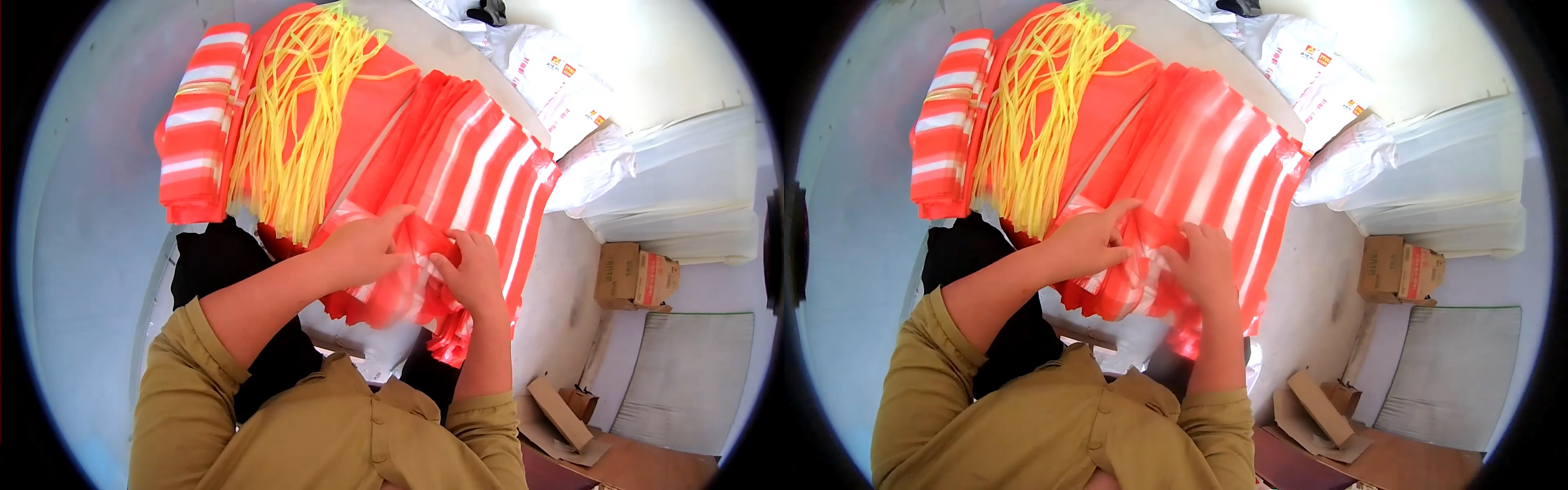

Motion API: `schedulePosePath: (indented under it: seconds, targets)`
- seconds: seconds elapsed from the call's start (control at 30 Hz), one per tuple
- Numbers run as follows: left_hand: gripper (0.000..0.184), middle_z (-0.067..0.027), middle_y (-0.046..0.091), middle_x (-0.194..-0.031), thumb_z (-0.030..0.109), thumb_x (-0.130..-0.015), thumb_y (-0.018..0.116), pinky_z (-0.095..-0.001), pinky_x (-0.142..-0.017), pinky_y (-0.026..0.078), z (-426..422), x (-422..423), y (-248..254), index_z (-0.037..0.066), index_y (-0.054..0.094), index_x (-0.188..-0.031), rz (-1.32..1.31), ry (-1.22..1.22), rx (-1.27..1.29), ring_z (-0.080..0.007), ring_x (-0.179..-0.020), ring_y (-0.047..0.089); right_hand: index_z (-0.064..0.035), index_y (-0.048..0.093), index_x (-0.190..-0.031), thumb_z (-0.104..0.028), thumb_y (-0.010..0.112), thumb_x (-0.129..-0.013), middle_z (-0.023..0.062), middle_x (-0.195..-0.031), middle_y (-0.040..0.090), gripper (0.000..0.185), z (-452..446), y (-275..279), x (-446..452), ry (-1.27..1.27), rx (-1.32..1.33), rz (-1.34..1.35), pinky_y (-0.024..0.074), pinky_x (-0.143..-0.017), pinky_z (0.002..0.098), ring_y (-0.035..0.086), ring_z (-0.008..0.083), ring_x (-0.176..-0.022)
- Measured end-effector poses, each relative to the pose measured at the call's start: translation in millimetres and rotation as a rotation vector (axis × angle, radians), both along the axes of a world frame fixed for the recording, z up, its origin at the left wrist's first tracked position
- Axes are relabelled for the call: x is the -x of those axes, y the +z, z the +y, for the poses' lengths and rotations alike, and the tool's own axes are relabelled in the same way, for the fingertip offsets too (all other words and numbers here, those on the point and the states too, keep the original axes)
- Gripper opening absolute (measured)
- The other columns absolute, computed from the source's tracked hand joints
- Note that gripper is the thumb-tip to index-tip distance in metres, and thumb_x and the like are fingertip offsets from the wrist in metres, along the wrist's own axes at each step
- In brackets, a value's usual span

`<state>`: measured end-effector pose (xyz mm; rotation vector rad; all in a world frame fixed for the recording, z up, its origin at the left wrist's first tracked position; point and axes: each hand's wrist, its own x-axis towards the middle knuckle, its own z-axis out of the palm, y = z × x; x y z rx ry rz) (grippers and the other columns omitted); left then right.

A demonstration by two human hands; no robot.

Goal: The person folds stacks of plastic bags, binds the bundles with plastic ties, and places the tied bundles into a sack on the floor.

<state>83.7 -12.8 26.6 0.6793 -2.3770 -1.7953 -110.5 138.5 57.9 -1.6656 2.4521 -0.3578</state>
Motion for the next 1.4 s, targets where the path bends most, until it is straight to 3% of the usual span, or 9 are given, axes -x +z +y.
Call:
schedulePosePath:
  seconds: [0.23,0.33,0.43,0.63,0.73,0.93,1.03,1.13,1.4]
  targets:
    - [0.087,-0.012,0.078,-0.096,0.016,-0.096,0.066,-0.0371,-0.078,0.055,-10.2,-6.9,14.3,0.012,0.017,-0.168,-0.091,-0.177,-0.164,-0.0219,-0.08,0.07,0.0015,0.07,-0.118,-0.02,0.076,-0.089,0.0155,-0.093,0.072,0.036,12.5,24.8,-31.5,-0.285,-0.159,-0.301,0.0545,-0.082,0.04,0.067,0.0336,-0.087]
    - [0.081,-0.0095,0.077,-0.092,0.016,-0.102,0.061,-0.0329,-0.082,0.055,-10.1,-7.1,3.3,0.012,0.016,-0.169,-0.025,-0.216,-0.231,-0.0184,-0.083,0.069,0.0002,0.07,-0.125,-0.02,0.075,-0.091,0.017,-0.095,0.075,0.04,19.8,33.8,-54.5,-0.225,-0.146,-0.205,0.0559,-0.08,0.039,0.073,0.0315,-0.088]
    - [0.068,-0.0113,0.076,-0.102,0.02,-0.107,0.055,-0.0318,-0.089,0.054,-11.0,-6.6,5.5,0.011,0.024,-0.167,0.005,-0.226,-0.253,-0.0175,-0.091,0.07,-0.0023,0.068,-0.134,-0.019,0.073,-0.092,0.0181,-0.107,0.076,0.045,24.5,42.4,-72.0,-0.168,-0.219,-0.215,0.0565,-0.087,0.0375,0.074,0.0284,-0.101]
    - [0.045,-0.0157,0.07,-0.127,0.028,-0.111,0.048,-0.0371,-0.095,0.054,-6.4,-4.9,-10.1,0.005,0.053,-0.15,0.075,-0.191,-0.22,-0.0213,-0.106,0.07,-0.0065,0.067,-0.137,-0.025,0.064,-0.101,0.017,-0.115,0.076,0.041,44.1,25.6,-64.5,-0.141,-0.086,-0.555,0.0562,-0.093,0.0375,0.074,0.0252,-0.102]
    - [0.042,-0.0177,0.071,-0.127,0.031,-0.11,0.049,-0.0386,-0.096,0.053,-5.4,-4.6,-18.4,0.003,0.063,-0.138,0.106,-0.194,-0.103,-0.0273,-0.113,0.069,0.0053,0.065,-0.136,-0.022,0.055,-0.108,0.0142,-0.119,0.076,0.04,48.3,19.8,-63.1,-0.158,-0.071,-0.656,0.0541,-0.098,0.036,0.071,0.0241,-0.114]
    - [0.039,-0.0169,0.068,-0.099,0.034,-0.109,0.045,-0.0406,-0.087,0.053,-3.7,-7.6,-17.6,0.003,0.068,-0.117,0.143,-0.222,0.08,-0.0293,-0.096,0.068,0.0069,0.065,-0.132,-0.021,0.051,-0.111,0.012,-0.114,0.074,0.038,68.5,-2.8,-46.2,-0.035,0.086,-0.929,0.0534,-0.088,0.0332,0.068,0.0189,-0.096]
    - [0.039,-0.0144,0.066,-0.093,0.033,-0.109,0.045,-0.0402,-0.085,0.054,0.5,-9.7,-17.4,0.004,0.069,-0.113,0.213,-0.161,0.121,-0.026,-0.093,0.068,0.0055,0.066,-0.13,-0.017,0.049,-0.111,0.0101,-0.113,0.073,0.035,67.8,-0.5,-43.9,-0.183,0.168,-1.029,0.0509,-0.081,0.0285,0.063,0.014,-0.09]
    - [0.038,-0.0129,0.069,-0.096,0.034,-0.109,0.049,-0.0384,-0.086,0.054,-1.6,-7.4,-18.4,0.004,0.07,-0.118,0.097,-0.189,-0.123,-0.0232,-0.095,0.068,0.0035,0.064,-0.135,-0.015,0.047,-0.111,0.0099,-0.119,0.071,0.035,56.3,-5.3,-46.6,-0.253,0.203,-0.905,0.0499,-0.08,0.0263,0.062,0.0125,-0.092]
    - [0.039,-0.013,0.075,-0.113,0.032,-0.109,0.056,-0.0305,-0.093,0.054,-9.8,-11.0,14.6,0.006,0.068,-0.135,-0.157,-0.28,-0.433,-0.0125,-0.104,0.069,-0.0086,0.041,-0.16,-0.016,0.054,-0.109,0.0085,-0.149,0.058,0.053,46.4,-16.8,-57.1,-0.364,0.078,-1.135,0.0523,-0.084,0.0279,0.063,0.0119,-0.094]
